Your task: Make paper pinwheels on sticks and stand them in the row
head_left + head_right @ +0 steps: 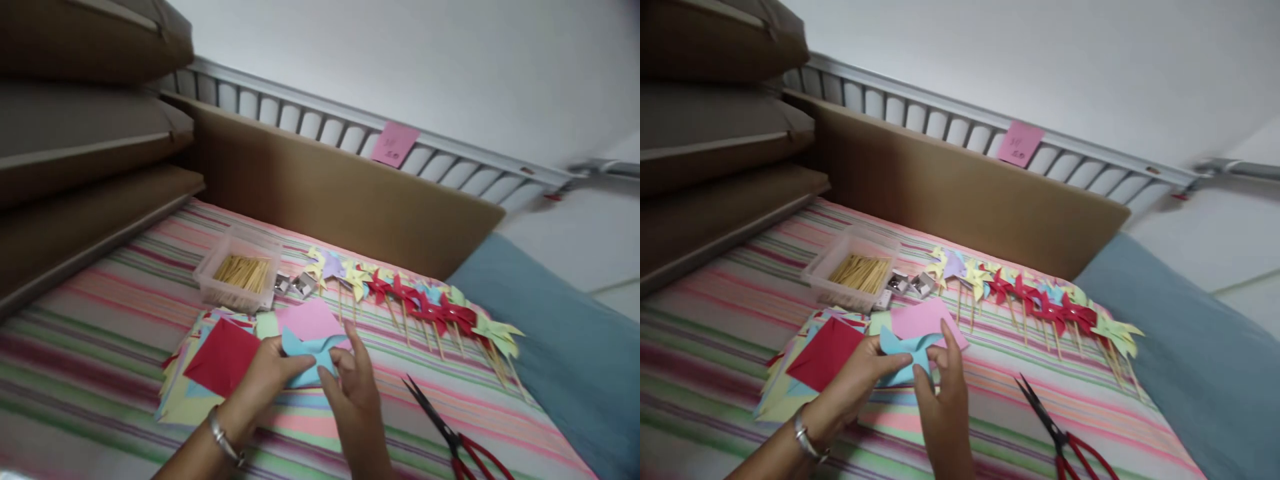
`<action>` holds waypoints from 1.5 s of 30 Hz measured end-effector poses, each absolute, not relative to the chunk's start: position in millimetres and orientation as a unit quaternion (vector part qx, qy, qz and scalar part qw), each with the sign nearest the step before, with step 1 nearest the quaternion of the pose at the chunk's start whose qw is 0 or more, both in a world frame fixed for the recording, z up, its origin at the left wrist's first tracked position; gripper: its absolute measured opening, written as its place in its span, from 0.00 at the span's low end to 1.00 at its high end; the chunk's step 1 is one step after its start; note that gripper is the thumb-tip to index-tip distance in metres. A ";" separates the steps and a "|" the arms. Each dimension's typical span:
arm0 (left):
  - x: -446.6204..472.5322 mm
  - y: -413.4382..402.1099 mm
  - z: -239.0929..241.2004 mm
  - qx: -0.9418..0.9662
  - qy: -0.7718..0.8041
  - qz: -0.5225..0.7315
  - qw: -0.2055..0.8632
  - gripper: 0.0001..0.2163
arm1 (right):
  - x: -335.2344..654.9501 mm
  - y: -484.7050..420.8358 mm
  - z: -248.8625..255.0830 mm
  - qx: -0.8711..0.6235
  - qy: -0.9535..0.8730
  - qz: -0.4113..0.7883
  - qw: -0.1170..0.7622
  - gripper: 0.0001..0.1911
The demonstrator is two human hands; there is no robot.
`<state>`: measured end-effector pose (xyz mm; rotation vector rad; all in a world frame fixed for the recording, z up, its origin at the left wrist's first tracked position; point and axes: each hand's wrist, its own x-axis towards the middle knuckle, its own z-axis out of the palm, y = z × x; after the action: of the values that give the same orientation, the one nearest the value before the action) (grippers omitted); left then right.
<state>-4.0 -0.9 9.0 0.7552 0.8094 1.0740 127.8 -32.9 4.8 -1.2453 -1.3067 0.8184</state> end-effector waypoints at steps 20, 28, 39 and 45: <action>-77.2 -2.5 53.9 0.323 0.247 0.546 0.732 0.08 | 55.2 100.8 72.3 -0.499 -0.817 0.137 0.253 0.16; -107.2 2.7 59.3 0.282 0.147 0.557 0.768 0.08 | -28.6 188.6 40.6 -0.407 -0.913 0.020 -0.029 0.11; -119.6 10.3 62.5 0.364 0.207 0.526 0.741 0.08 | -51.1 194.0 44.8 -0.337 -0.932 -0.071 -0.113 0.07; -128.2 13.8 53.3 0.442 0.311 0.515 0.665 0.06 | -15.9 154.4 99.1 -0.427 -0.901 -0.069 0.034 0.09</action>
<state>-128.2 13.8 53.3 0.9993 0.7028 1.1643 -15.9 154.4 99.1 -1.3134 -2.7706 -0.2112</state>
